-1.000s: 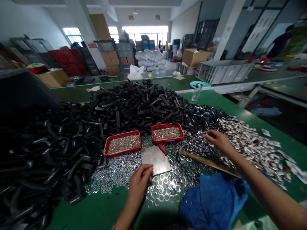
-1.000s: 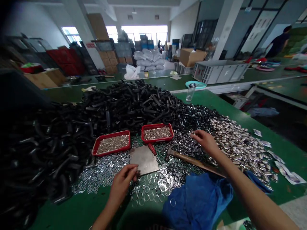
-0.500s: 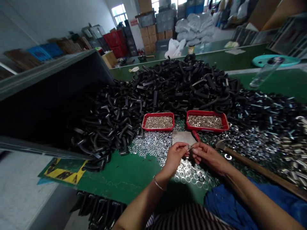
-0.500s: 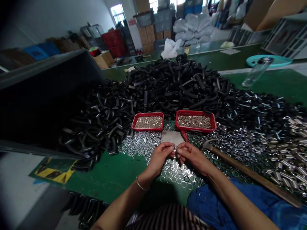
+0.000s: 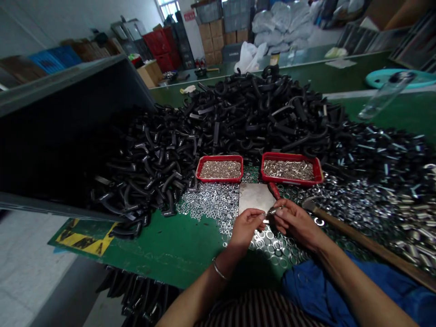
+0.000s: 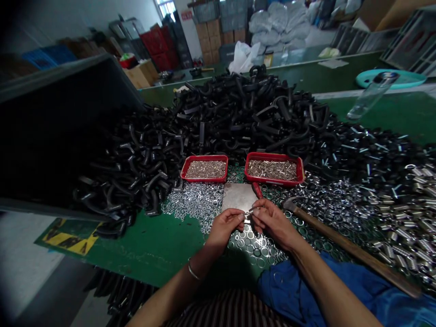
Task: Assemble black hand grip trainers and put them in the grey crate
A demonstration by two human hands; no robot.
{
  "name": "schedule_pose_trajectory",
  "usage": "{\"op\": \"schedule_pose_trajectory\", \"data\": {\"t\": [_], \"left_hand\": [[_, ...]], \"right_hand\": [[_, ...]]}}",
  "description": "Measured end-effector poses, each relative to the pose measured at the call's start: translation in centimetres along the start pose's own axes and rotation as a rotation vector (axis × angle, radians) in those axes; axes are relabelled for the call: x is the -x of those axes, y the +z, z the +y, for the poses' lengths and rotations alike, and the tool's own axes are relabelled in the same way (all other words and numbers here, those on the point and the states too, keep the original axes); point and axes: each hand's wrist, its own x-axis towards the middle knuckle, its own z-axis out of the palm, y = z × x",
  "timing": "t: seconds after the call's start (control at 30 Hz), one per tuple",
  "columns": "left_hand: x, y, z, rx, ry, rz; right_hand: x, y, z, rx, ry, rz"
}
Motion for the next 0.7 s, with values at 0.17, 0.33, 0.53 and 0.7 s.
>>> {"op": "schedule_pose_trajectory", "data": {"t": [0.17, 0.33, 0.53, 0.7], "left_hand": [[-0.1, 1.2, 0.1, 0.018, -0.003, -0.008], [-0.1, 1.9, 0.0, 0.031, -0.020, -0.082], [0.4, 1.3, -0.2, 0.010, 0.009, -0.122], [1.1, 0.6, -0.4, -0.377, 0.351, -0.038]], "right_hand": [[0.5, -0.1, -0.5, -0.004, 0.023, -0.067], [0.3, -0.8, -0.5, -0.106, 0.068, -0.032], [0.5, -1.8, 0.0, -0.196, 0.225, -0.043], [0.2, -1.6, 0.5, 0.054, 0.207, 0.016]]}}
